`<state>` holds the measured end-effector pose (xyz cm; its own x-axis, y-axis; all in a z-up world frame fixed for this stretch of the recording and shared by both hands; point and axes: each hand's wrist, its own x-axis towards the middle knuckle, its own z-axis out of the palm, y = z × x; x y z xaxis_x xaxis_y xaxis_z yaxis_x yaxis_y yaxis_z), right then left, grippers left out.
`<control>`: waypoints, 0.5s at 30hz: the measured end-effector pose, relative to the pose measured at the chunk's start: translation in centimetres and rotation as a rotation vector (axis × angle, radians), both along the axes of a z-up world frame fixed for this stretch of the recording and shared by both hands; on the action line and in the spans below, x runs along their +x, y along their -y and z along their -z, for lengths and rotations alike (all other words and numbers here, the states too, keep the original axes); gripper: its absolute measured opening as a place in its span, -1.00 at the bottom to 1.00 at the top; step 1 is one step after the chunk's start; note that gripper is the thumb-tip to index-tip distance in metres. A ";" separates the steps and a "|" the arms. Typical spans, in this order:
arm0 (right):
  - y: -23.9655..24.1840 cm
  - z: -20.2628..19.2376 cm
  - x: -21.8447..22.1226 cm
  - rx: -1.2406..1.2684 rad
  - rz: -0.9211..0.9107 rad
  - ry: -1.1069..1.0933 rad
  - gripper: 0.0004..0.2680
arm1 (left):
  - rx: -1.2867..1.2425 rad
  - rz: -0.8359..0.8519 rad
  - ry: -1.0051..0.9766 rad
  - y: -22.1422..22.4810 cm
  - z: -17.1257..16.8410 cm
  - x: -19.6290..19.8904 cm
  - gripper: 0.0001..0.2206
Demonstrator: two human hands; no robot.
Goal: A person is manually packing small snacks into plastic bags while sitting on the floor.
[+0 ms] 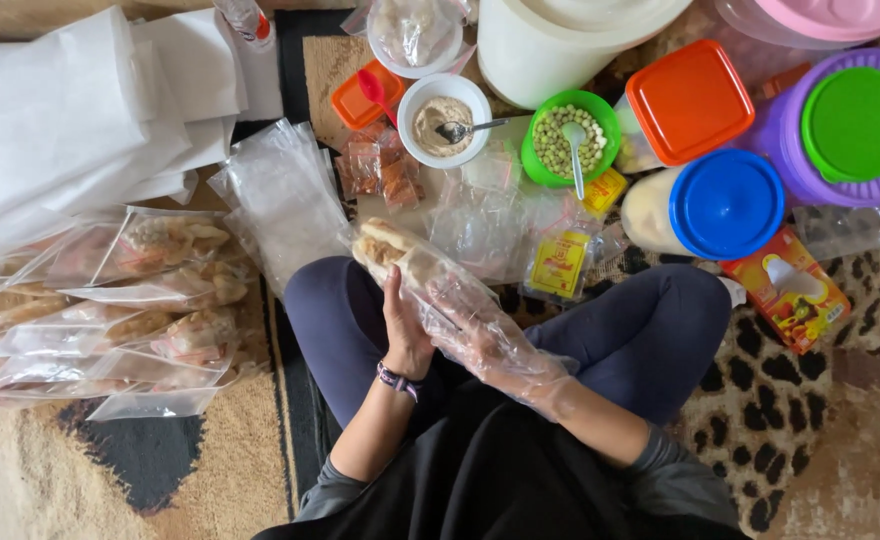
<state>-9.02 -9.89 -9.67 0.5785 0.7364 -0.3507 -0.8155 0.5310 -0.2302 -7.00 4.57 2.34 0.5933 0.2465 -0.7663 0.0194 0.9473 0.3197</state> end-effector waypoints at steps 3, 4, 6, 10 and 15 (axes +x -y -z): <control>-0.7 -10.3 3.8 -0.353 0.107 0.939 -0.69 | 0.027 0.037 -0.043 -2.0 0.8 1.5 0.04; -1.3 -13.8 5.1 -0.613 0.188 1.643 -0.73 | 0.029 0.010 -0.004 -3.2 2.4 2.1 -0.12; -1.8 -17.2 6.9 -0.880 0.259 2.344 -0.75 | 0.025 -0.011 0.030 -5.4 3.7 3.3 -0.24; -0.4 -15.0 11.0 -0.817 0.275 1.858 -0.83 | 0.083 -0.107 0.071 -8.6 2.5 4.6 -0.25; 2.1 -9.6 15.2 -1.069 0.132 1.661 -0.84 | 0.080 -0.129 0.042 -10.4 5.3 3.4 -0.23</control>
<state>6.15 -12.00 -0.04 0.7696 0.5612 0.3046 0.5262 -0.2872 -0.8004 -3.60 15.02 -2.98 0.5837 0.3822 -0.7164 -0.1160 0.9125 0.3923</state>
